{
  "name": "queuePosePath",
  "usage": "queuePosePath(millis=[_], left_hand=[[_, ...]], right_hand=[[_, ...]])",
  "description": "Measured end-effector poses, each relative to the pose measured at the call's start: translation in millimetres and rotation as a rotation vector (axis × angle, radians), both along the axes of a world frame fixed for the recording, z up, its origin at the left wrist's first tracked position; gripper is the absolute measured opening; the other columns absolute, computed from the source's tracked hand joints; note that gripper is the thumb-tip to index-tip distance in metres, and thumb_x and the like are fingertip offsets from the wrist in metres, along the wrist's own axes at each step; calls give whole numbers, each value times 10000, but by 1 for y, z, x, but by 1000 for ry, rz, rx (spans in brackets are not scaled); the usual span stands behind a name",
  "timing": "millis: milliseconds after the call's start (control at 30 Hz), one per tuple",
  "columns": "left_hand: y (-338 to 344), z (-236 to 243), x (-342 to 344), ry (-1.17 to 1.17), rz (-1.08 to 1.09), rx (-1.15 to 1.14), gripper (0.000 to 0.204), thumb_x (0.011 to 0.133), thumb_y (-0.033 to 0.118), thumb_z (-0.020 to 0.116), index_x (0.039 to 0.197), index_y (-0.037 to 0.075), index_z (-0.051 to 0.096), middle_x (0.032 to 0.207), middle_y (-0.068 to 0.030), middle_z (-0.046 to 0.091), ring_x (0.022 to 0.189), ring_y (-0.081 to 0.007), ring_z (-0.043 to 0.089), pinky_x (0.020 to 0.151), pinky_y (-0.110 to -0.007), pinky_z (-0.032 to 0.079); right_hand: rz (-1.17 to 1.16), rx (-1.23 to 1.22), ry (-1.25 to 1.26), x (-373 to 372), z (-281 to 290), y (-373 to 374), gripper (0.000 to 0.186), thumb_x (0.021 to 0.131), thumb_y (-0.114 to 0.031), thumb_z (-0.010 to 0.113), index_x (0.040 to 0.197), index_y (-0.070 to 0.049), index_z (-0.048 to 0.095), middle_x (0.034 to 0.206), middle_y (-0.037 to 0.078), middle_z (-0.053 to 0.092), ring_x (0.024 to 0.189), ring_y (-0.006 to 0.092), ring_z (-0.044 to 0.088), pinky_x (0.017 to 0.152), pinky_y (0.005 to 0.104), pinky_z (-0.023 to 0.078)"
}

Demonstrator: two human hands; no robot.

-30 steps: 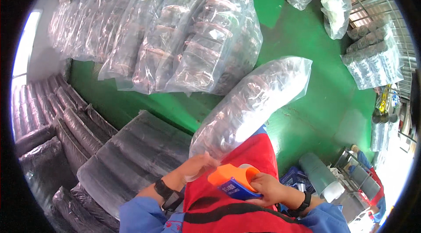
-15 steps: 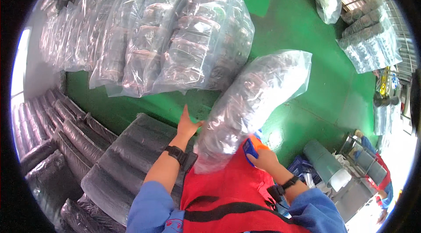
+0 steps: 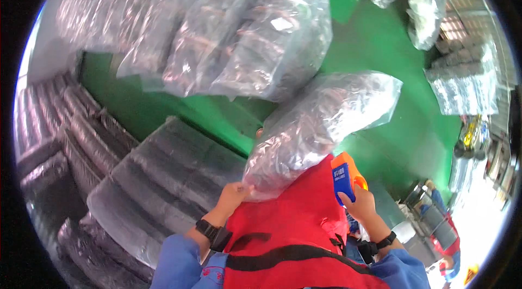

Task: Picking up plastic bags filled with products, sealing the open ends using a hand-held tape dispenser, and organizing them into stacks.

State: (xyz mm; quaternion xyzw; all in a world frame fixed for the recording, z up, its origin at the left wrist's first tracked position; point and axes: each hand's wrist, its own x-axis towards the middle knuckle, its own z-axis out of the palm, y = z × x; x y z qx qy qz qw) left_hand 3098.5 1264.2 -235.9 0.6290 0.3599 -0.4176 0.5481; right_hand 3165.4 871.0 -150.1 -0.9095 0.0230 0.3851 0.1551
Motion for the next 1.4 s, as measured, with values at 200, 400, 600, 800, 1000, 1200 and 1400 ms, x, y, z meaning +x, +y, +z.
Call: queuePosePath(millis=[200, 400, 600, 800, 1000, 1200, 1400], left_hand=[[-26, -18, -9, -182, 67, 356, 248, 838, 252, 725, 840, 9, 675, 672, -70, 641, 579, -163, 561, 579, -312, 455], [-85, 2, -7, -99, 253, 942, 255, 813, 264, 735, 802, 29, 635, 669, -115, 596, 632, -248, 591, 616, -367, 466], [-150, -6, -8, -20, 1275, 478, 537, 861, 237, 717, 1316, 1, 558, 1225, -78, 618, 1116, -179, 569, 962, -301, 421], [-168, -25, 11, -148, 1138, 733, 397, 915, 80, 564, 1304, 5, 577, 1175, -117, 669, 1118, -227, 608, 922, -323, 446], [-166, -8, 9, -638, 63, 987, 728, 720, -131, 443, 1427, 38, 405, 1513, -171, 334, 1423, -352, 277, 1177, -461, 240], [-117, 40, -15, -494, 481, 464, 551, 798, -53, 574, 1341, 6, 507, 1387, -160, 497, 1336, -321, 429, 1157, -417, 276], [-83, 82, -40, -478, 1053, -322, 479, 901, 383, 645, 1098, -53, 638, 1076, -136, 682, 1062, -227, 620, 971, -361, 447]], right_hand=[[347, 333, -63, 85, 16, 34, 488, 803, -477, 702, 741, -19, 544, 631, 200, 571, 611, 403, 585, 567, 485, 465], [628, 504, -57, 165, 14, 26, 464, 787, -462, 719, 768, -21, 576, 681, 191, 596, 652, 391, 598, 587, 486, 469], [719, 512, 43, 212, 7, -10, 460, 769, -466, 732, 748, -30, 588, 696, 181, 604, 643, 376, 604, 591, 471, 480], [894, 537, 105, 233, 12, 9, 458, 759, -471, 738, 725, -38, 592, 680, 169, 601, 635, 375, 606, 578, 467, 475], [984, 585, 89, 226, 19, 63, 456, 763, -469, 731, 696, -41, 587, 643, 164, 587, 611, 379, 598, 563, 465, 470], [1164, 635, 75, 207, 32, 131, 473, 769, -487, 723, 662, -51, 576, 601, 165, 557, 567, 363, 574, 549, 448, 464], [1538, 771, 405, 174, 50, 192, 529, 803, -543, 671, 647, -48, 573, 600, 177, 544, 572, 347, 559, 556, 443, 447]])
